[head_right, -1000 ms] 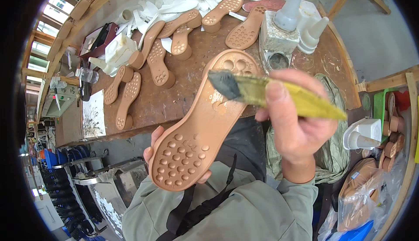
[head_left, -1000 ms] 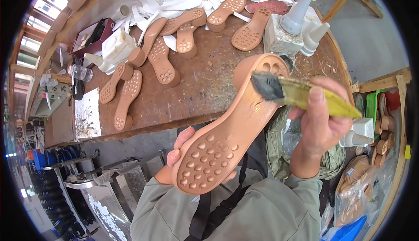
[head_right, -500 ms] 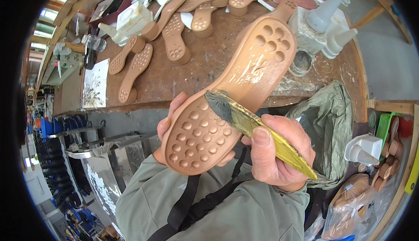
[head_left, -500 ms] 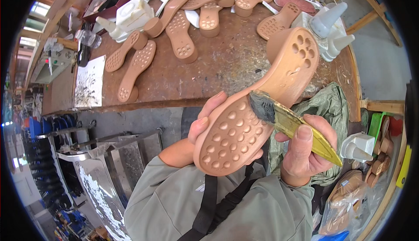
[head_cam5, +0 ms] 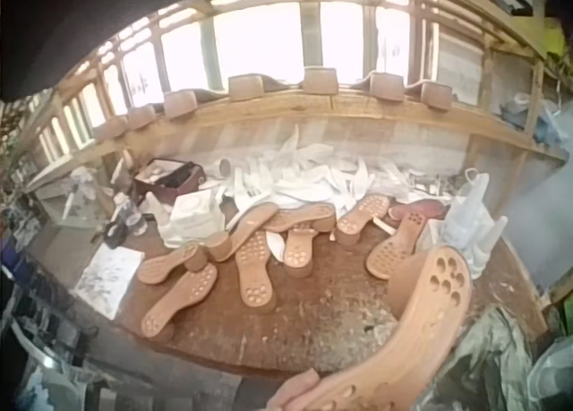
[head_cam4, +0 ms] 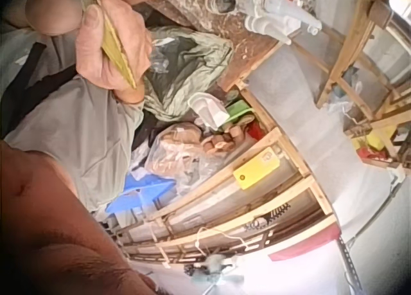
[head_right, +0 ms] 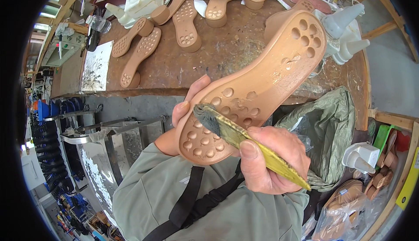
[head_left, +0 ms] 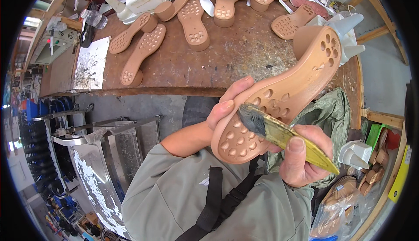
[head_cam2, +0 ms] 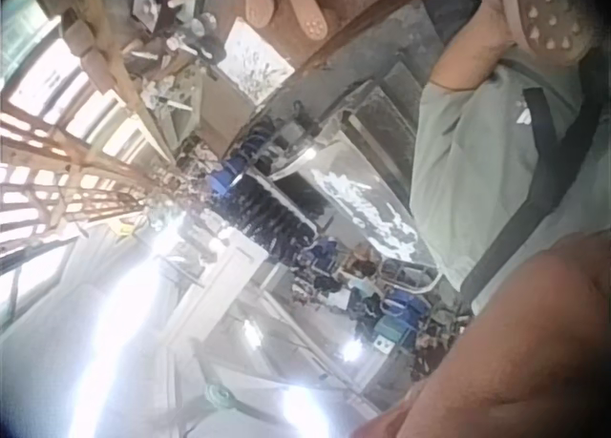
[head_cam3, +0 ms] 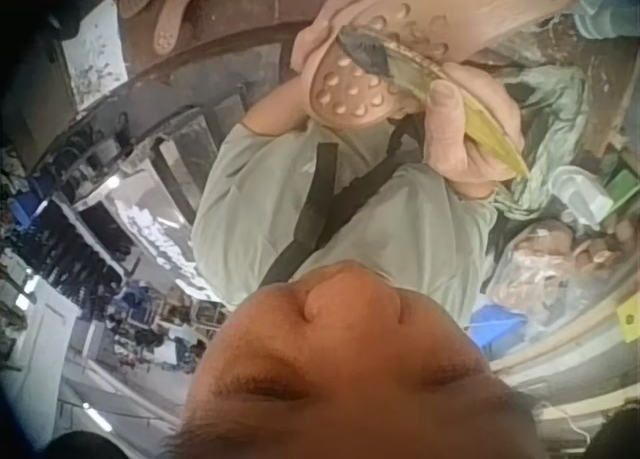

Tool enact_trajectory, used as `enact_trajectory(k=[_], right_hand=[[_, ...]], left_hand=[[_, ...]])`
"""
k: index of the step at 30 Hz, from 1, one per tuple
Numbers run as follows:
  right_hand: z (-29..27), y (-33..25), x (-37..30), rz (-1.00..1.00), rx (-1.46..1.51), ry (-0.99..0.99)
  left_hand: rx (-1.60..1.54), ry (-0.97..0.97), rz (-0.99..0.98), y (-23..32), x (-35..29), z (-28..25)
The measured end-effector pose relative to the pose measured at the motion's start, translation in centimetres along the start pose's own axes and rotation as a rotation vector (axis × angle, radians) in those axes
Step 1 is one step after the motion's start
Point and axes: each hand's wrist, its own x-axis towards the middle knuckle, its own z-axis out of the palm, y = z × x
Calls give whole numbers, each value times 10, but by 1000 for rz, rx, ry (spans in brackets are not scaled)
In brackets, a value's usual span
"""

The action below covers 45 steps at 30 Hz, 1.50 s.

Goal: Applying adhesive to the surface of shoe soles using a brush.

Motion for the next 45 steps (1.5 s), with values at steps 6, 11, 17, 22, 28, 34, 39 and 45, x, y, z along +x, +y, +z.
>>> enact_trajectory(k=[6,11,17,22,28,34,39,45], right_hand=[[-2,-7,16,164,218,-160],[-3,-8,31,182,146,-8],[1,-9,10,65,138,-104],[4,-9,5,82,192,-107],[3,-7,4,-14,200,-175],[-4,-1,12,-133,190,-331],[-17,4,23,-206,192,-517],[-21,0,40,-259,176,-687]], left_hand=[[97,-147,-60,11,10,1],[-318,-352,-372,17,9,-10],[-389,-563,113,-15,15,-24],[8,-591,526,-20,26,-32],[526,-564,983,-20,38,-36],[634,-559,1055,-19,41,-28],[717,-638,1071,-12,41,-22],[613,-678,855,-13,36,-27]])
